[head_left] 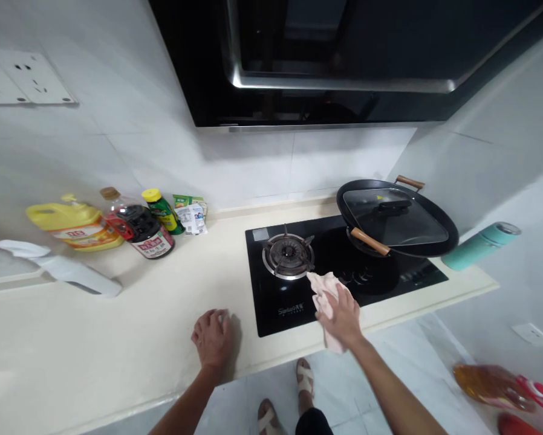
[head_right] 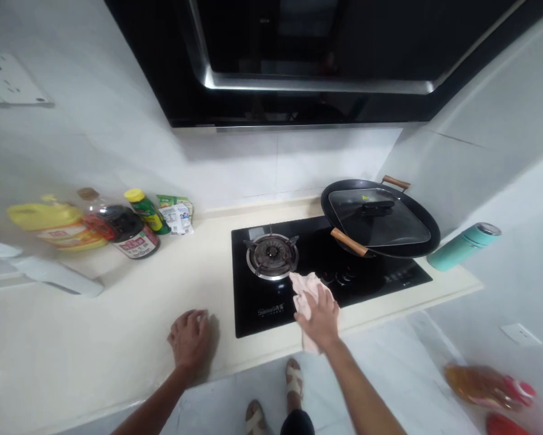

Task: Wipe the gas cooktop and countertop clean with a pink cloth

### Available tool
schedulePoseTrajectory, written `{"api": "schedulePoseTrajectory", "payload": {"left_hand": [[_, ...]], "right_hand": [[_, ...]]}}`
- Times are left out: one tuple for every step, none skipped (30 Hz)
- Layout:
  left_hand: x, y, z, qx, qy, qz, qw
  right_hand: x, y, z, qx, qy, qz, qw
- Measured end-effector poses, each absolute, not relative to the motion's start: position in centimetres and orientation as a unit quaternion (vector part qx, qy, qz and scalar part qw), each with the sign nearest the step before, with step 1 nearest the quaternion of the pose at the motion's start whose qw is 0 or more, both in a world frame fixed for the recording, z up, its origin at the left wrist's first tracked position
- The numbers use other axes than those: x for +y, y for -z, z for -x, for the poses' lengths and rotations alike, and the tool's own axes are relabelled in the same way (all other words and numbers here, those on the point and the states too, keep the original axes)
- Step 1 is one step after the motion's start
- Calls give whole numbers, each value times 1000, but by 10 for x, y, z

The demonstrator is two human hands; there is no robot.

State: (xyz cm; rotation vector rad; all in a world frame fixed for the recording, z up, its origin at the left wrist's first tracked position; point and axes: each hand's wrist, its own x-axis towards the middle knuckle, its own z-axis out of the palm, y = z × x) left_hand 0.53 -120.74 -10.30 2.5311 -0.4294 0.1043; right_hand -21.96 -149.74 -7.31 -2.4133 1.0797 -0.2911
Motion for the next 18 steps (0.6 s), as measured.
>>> {"api": "schedulePoseTrajectory", "payload": {"left_hand": [[-1207,104,-6,-159,-39,-943,289],[-1206,105,-7,-158,-40,-942,294],[-1205,107,-8,-156,-42,-940,299],[-1204,108,-9,-154,-44,-939,305],[-1203,110,-10,-152,-47,-937,310],[-1202,111,-12,-152,-48,-936,313],[-1201,112,-15,-155,-48,-934,317],[-1200,112,-20,-161,-46,-932,322],[-1198,111,-25,-171,-42,-929,325],[-1195,110,-32,-182,-36,-926,329],[-1192,107,-39,-195,-28,-922,333],[-1187,104,-46,-206,-20,-919,337],[-1180,101,-54,-215,-12,-915,340],[-1172,98,-60,-221,-6,-913,343],[-1163,95,-65,-224,-3,-911,346],[-1152,93,-69,-225,-6,-911,346],[-1140,93,-71,-224,-16,-913,340],[-1128,93,-71,-220,-35,-918,327]], "right_hand": [[-1487,84,207,402,97,888,201],[-1472,92,194,393,93,897,179],[-1454,99,180,371,91,908,173],[-1434,104,168,338,89,920,181],[-1413,107,157,297,90,930,197],[-1392,109,147,245,94,939,221],[-1371,111,138,186,97,946,248],[-1351,114,132,132,102,947,276],[-1333,117,128,81,103,944,303],[-1318,119,127,35,101,937,332],[-1306,122,128,1,97,927,362],[-1298,123,132,-18,96,913,396],[-1296,123,140,-16,100,896,433],[-1299,122,151,10,112,874,473],[-1308,118,166,57,129,845,515],[-1323,112,185,118,152,812,551],[-1344,106,206,189,175,772,581],[-1369,98,230,244,191,736,601]]}}
